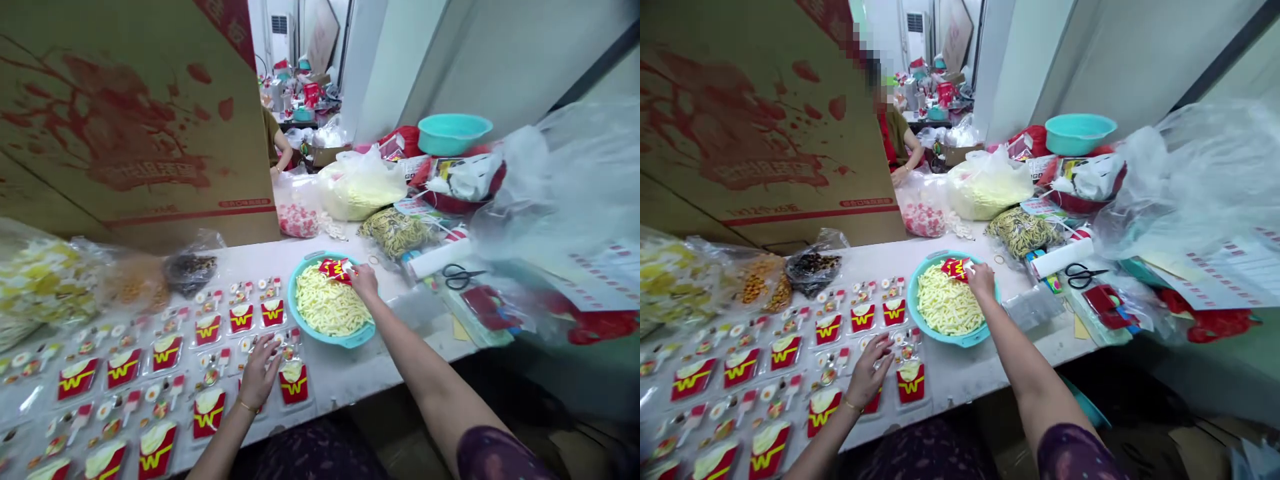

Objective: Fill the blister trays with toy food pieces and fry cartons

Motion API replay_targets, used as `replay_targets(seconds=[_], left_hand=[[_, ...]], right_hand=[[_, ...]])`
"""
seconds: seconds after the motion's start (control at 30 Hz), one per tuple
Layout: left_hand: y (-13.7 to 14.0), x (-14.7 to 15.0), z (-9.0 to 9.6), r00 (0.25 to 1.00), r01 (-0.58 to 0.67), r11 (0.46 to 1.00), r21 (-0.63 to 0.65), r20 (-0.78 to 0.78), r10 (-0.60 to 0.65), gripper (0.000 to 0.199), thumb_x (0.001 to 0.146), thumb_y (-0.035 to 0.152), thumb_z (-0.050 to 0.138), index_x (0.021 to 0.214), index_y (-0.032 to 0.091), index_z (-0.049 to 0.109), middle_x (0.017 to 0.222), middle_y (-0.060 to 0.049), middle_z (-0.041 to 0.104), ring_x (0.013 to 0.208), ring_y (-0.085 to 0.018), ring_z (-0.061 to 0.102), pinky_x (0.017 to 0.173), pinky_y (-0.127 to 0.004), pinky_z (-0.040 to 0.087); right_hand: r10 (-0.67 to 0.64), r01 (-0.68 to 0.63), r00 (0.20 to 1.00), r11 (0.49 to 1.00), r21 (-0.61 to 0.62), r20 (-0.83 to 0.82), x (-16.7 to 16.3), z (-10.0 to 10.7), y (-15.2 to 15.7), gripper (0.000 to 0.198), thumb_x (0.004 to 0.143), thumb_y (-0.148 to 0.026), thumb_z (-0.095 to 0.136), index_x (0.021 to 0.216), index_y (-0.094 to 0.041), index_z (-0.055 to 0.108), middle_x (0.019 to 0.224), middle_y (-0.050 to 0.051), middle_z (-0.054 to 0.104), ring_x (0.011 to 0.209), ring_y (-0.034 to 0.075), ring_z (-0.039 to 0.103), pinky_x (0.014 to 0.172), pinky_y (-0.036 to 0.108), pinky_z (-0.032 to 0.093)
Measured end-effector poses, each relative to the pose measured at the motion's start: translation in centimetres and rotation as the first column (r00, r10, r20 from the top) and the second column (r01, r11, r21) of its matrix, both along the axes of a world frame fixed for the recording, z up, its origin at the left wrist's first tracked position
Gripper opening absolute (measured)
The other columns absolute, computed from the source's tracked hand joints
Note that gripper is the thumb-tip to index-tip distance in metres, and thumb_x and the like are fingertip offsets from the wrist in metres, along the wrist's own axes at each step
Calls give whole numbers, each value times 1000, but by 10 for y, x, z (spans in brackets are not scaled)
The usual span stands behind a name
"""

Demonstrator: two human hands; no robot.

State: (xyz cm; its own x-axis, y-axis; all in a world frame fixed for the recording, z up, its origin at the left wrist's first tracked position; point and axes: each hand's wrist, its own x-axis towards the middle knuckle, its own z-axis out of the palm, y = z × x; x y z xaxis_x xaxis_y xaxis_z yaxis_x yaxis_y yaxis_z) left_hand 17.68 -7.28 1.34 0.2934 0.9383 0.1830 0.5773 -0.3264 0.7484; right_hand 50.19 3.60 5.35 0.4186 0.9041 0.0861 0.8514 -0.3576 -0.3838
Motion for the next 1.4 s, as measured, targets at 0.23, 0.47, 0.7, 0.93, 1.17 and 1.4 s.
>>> replay_targets(seconds=[0.23,0.47,0.7,0.93,1.17,1.4], left_hand=[[0,46,16,994,80,996,-49,-69,-83,30,82,30,43,109,22,53,112,-10,54,106,-20,51,90,-40,43],[14,97,23,961,172,984,53,-227,-155,84,64,33,63,133,12,21,131,-20,35,123,-32,30,97,-50,30],[24,84,6,973,140,990,-9,-184,-139,74,64,28,60,129,15,26,111,-14,49,106,-27,46,89,-45,38],[41,53,9,973,-107,994,10,-203,107,75,61,40,65,124,15,32,111,-12,50,105,-25,48,89,-40,41],[45,43,6,968,-131,991,3,-217,129,77,60,43,65,125,16,33,111,-11,51,105,-25,49,90,-40,41],[59,67,7,982,-38,998,-43,-189,29,79,60,43,65,125,15,32,119,-12,47,111,-26,45,94,-41,38]], right_hand=[[36,-44,997,991,-128,-62,2,-4,10,21,77,-25,47,78,-17,66,88,7,61,82,18,53,72,26,38],[544,-575,783,818,-17,-301,-73,11,-95,16,72,-16,48,63,-19,61,74,2,60,73,15,52,68,24,39],[621,-685,646,728,23,-444,-84,8,-94,15,76,-20,50,64,-19,60,74,1,57,73,13,53,67,23,41],[491,-471,871,834,-287,-5,-65,-13,-29,57,70,-22,59,123,-20,41,123,13,42,107,27,40,86,41,34],[549,-566,824,791,-233,-140,-40,-31,-23,31,76,-14,49,105,-20,58,102,8,56,97,20,49,82,31,39],[471,-515,764,857,23,-441,6,-28,-41,37,71,-20,60,108,-19,59,100,5,62,93,16,54,84,29,39]])
